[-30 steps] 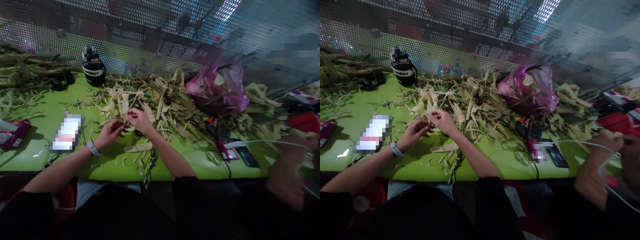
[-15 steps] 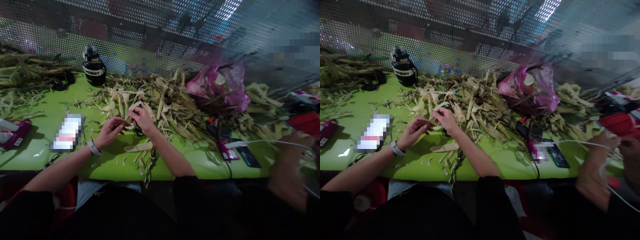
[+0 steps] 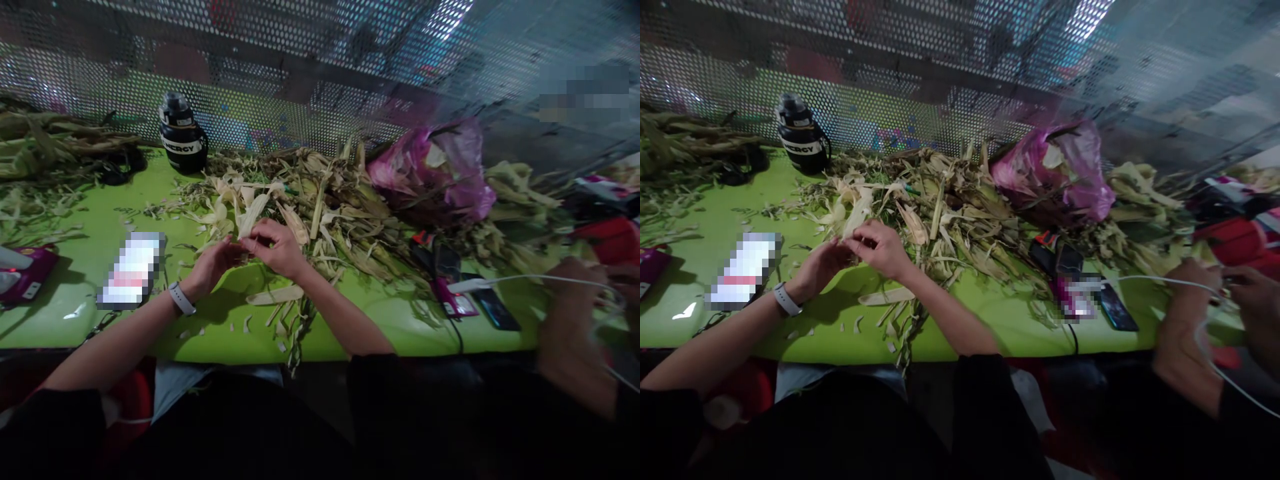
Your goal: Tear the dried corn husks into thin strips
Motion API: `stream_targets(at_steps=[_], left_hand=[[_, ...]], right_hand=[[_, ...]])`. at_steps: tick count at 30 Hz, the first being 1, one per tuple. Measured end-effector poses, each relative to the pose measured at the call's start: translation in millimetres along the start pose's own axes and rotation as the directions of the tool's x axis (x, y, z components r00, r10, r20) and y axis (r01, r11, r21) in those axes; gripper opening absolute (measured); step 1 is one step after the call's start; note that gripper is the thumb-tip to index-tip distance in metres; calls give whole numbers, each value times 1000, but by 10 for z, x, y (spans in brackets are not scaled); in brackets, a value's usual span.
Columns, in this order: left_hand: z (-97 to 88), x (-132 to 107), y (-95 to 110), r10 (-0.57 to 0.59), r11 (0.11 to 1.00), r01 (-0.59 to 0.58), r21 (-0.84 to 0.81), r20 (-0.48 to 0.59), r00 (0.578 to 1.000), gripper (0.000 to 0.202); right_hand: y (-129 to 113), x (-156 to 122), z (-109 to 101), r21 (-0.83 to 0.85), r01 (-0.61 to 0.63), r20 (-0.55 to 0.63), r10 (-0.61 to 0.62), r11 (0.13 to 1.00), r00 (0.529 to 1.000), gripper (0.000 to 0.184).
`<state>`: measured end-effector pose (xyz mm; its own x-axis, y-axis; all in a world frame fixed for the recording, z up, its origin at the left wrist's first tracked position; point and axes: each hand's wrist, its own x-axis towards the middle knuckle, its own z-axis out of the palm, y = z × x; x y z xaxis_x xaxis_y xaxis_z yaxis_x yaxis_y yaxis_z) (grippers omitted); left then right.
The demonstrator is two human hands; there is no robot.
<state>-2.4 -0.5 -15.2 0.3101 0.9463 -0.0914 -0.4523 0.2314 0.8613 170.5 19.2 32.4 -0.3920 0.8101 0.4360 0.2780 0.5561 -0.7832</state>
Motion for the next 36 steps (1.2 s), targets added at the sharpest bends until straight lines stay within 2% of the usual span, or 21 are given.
stream_targets(at_steps=[2,5,7,8,9,11,13,16,20,28,32,36], left_hand=[[4,16,26,9,999,-9,-47,14,1000,33],[11,12,70,-13,1000,13,-9,14,1000,30],[4,3,84,25,1000,-24,18,-63,998,23],[-5,-1,86,58,998,-55,38,-95,994,22],[-15,-4,84,90,994,-84,67,-109,990,22],[-38,-8,73,139,983,-125,136,-101,985,24],[-52,-8,55,183,970,-162,179,-103,978,26],[-51,-2,29,213,963,-190,191,-108,971,25],[-51,16,22,214,964,-192,184,-111,970,24],[-59,-3,55,183,964,-160,213,-92,979,22],[-48,-10,65,226,938,-191,291,-92,970,21],[-21,-28,86,354,845,-287,452,-71,932,19]], right_hand=[[-50,-63,41,-161,146,154,-121,976,981,19],[-114,-140,104,-336,359,415,-205,871,887,24],[-143,-165,113,-337,435,517,-223,835,827,25],[-148,-168,103,-305,439,536,-229,845,813,24],[-144,-162,82,-267,421,527,-234,867,817,24],[-99,-124,19,-231,340,424,-220,912,879,24],[-7,-61,-57,-301,241,219,-179,923,959,26],[166,41,-152,-433,227,93,-207,873,974,36],[288,105,-219,-421,244,144,-201,874,969,28],[295,117,-237,-339,236,226,-164,911,960,28],[254,111,-234,-292,130,158,-86,948,984,25],[209,100,-238,-325,12,137,35,946,990,24]])
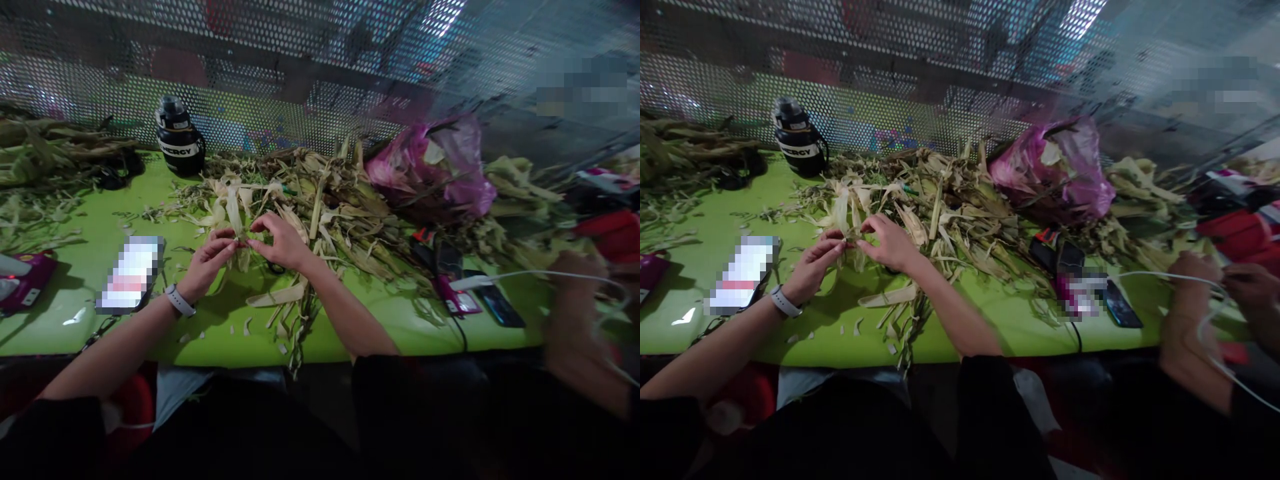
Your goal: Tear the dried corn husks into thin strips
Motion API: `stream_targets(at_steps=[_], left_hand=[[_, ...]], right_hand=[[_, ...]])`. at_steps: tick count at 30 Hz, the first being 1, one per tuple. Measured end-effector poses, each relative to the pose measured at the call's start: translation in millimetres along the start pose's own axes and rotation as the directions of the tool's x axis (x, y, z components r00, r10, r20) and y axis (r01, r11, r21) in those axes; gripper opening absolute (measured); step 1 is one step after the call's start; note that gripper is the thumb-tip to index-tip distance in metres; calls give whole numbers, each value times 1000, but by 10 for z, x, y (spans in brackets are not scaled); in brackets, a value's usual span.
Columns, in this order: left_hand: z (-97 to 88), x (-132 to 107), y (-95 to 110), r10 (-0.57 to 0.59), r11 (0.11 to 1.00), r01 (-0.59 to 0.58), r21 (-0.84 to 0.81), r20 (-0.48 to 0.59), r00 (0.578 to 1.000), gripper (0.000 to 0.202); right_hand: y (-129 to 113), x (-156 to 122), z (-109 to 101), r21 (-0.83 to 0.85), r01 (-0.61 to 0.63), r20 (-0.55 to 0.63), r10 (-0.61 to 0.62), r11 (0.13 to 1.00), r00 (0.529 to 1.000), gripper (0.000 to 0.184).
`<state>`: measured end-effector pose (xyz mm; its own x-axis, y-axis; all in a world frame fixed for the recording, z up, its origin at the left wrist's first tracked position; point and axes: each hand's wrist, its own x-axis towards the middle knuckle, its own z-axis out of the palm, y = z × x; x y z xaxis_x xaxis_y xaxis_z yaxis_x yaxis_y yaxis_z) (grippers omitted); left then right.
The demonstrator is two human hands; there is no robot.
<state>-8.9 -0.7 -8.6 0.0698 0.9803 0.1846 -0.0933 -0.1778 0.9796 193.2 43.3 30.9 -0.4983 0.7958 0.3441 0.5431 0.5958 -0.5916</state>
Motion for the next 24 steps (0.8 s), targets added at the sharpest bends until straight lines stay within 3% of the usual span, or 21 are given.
stream_targets(at_steps=[6,10,14,17,20,24], left_hand=[[3,-20,57,51,994,-49,95,-20,999,17],[-11,-14,15,-56,998,56,13,33,998,22],[-1,-9,-52,-168,981,172,-86,52,984,23],[30,-15,-58,-210,969,216,-116,65,976,23],[63,-22,-33,-311,909,337,-245,140,940,26],[97,-19,20,-412,821,434,-370,141,900,21]], right_hand=[[41,10,46,183,-95,134,71,979,988,33],[79,28,67,248,-82,83,63,965,995,21],[48,13,45,315,-153,28,152,937,988,13],[-50,-29,14,269,-180,3,187,946,982,13],[-165,-70,-2,165,-151,-11,155,975,988,21],[-220,-78,21,178,-74,70,63,981,996,31]])
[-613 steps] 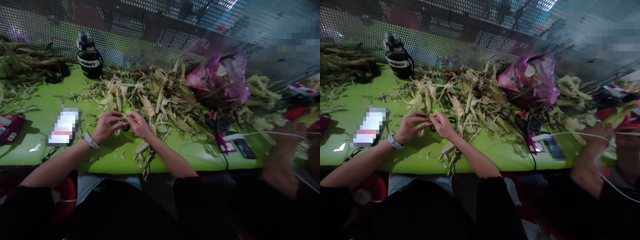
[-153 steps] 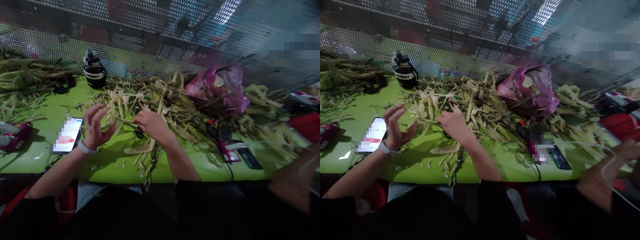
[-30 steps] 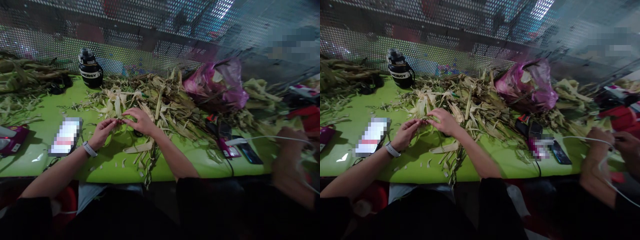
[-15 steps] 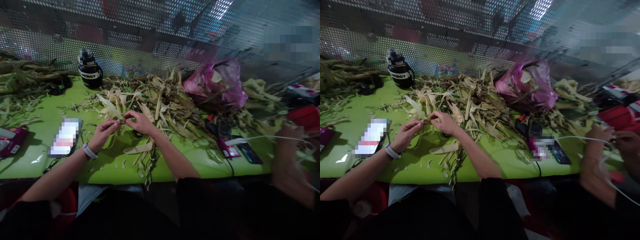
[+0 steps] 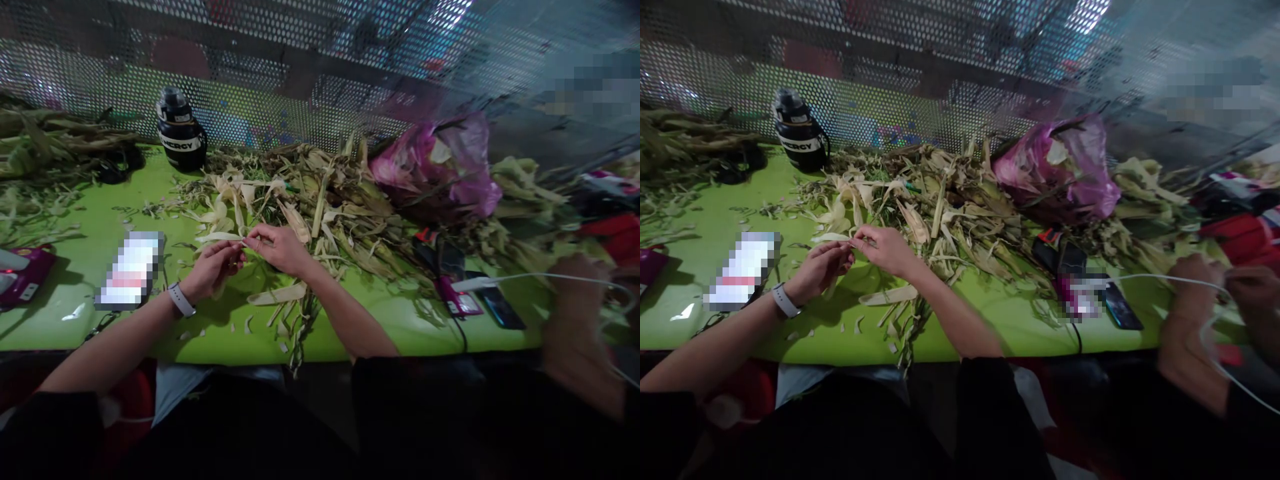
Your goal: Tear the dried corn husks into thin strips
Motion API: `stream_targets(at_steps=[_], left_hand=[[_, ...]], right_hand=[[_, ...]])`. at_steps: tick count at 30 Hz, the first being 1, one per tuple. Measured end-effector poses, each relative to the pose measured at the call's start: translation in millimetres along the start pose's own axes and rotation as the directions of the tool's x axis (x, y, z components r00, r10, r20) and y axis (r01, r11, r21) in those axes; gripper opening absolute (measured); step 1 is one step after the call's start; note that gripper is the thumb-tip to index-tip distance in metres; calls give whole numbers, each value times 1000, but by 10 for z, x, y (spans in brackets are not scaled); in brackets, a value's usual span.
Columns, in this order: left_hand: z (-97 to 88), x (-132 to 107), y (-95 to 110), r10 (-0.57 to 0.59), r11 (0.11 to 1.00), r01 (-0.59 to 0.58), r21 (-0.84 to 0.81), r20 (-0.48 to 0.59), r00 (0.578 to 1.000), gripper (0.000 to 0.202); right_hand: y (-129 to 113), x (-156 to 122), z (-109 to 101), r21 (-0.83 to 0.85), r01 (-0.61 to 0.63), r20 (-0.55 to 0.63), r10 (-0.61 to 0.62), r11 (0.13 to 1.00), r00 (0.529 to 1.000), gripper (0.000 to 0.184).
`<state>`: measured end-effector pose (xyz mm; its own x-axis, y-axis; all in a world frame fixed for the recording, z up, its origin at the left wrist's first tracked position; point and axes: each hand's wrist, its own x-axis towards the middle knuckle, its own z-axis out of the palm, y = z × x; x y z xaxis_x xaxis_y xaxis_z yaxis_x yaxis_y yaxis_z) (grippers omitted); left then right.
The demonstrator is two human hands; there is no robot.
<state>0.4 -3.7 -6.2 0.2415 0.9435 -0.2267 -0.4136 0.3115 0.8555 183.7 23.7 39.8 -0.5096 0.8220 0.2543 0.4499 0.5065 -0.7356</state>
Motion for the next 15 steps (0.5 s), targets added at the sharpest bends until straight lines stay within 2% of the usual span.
stream_targets(at_steps=[3,8,15], left_hand=[[27,-11,29,-22,999,22,-27,12,1000,24],[19,-18,41,18,1000,-18,-11,9,1000,26],[-30,22,31,-20,978,4,-210,-73,997,21]], right_hand=[[36,17,24,47,10,33,-12,999,999,31],[76,20,54,89,-17,29,15,996,999,27],[123,22,137,7,-34,125,33,999,992,20]])
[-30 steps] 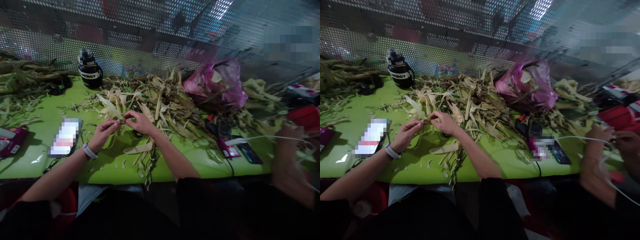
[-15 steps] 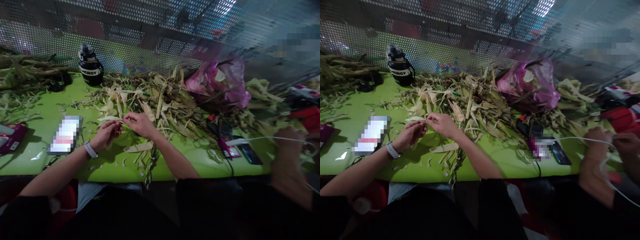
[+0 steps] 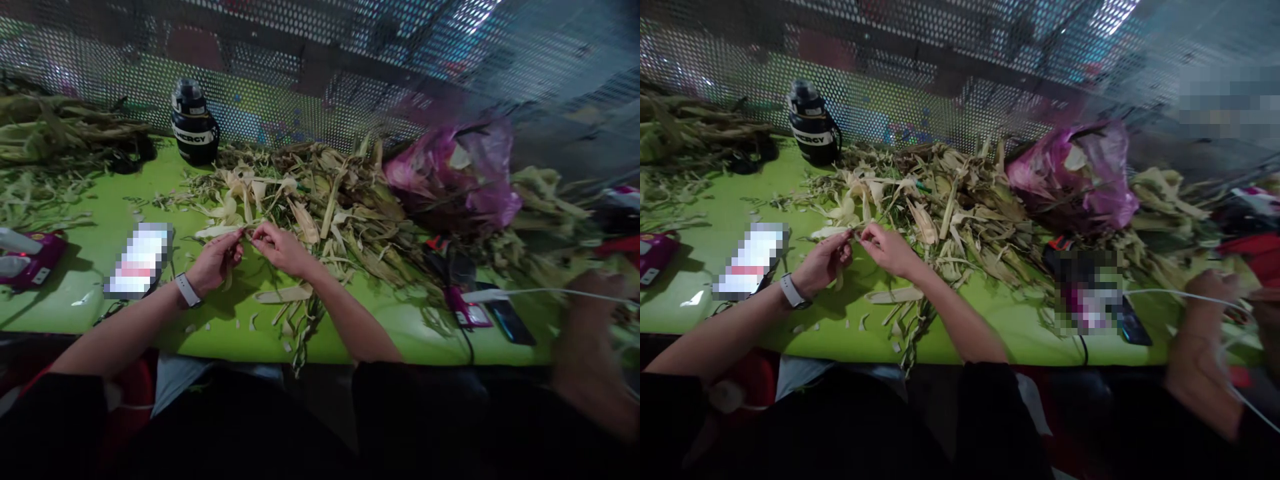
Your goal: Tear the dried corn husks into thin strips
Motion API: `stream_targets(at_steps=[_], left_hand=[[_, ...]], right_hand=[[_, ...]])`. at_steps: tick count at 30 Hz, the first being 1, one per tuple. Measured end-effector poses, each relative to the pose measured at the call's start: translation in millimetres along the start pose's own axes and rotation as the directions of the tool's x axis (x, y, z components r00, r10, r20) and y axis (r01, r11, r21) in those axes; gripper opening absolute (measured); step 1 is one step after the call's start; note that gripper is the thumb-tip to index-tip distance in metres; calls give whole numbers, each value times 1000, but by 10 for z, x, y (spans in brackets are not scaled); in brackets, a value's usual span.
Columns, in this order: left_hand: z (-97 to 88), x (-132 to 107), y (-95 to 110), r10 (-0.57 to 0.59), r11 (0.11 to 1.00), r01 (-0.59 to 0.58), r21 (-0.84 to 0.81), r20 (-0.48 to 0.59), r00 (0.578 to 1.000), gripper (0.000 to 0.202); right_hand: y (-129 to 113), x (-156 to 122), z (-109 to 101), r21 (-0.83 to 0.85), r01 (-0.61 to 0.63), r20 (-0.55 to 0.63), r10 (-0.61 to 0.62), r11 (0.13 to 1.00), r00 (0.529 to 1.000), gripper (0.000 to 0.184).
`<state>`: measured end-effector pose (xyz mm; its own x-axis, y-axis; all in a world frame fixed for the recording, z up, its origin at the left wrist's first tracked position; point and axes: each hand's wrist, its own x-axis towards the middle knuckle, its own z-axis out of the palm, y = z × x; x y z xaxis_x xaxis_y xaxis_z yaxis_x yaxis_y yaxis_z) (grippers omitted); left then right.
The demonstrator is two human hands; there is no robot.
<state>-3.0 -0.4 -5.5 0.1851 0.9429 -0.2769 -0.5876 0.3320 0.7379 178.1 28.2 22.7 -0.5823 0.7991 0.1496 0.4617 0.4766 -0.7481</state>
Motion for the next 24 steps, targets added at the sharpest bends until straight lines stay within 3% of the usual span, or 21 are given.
stream_targets(at_steps=[8,11,14,16,18,20,24], left_hand=[[45,3,29,-18,999,15,-42,-67,998,6],[48,7,30,33,999,-36,-30,-103,994,7],[34,10,21,117,992,-121,-38,-105,988,7],[30,6,12,150,987,-154,-46,-92,984,7],[36,-1,5,166,985,-170,-40,-93,982,9],[48,-10,1,178,983,-180,-21,-96,979,11],[56,-20,6,173,985,-171,27,-53,984,21]], right_hand=[[44,5,103,-163,-15,18,18,987,1000,21],[17,-20,138,-319,12,-136,-58,948,989,24],[-91,-68,207,-405,-46,-336,-102,913,936,25],[-169,-96,291,-319,-90,-287,-5,944,958,29],[-199,-99,404,-163,-137,-76,126,977,989,33],[-160,-72,525,3,-163,51,162,987,985,33],[1,7,684,357,-235,59,229,904,972,14]])
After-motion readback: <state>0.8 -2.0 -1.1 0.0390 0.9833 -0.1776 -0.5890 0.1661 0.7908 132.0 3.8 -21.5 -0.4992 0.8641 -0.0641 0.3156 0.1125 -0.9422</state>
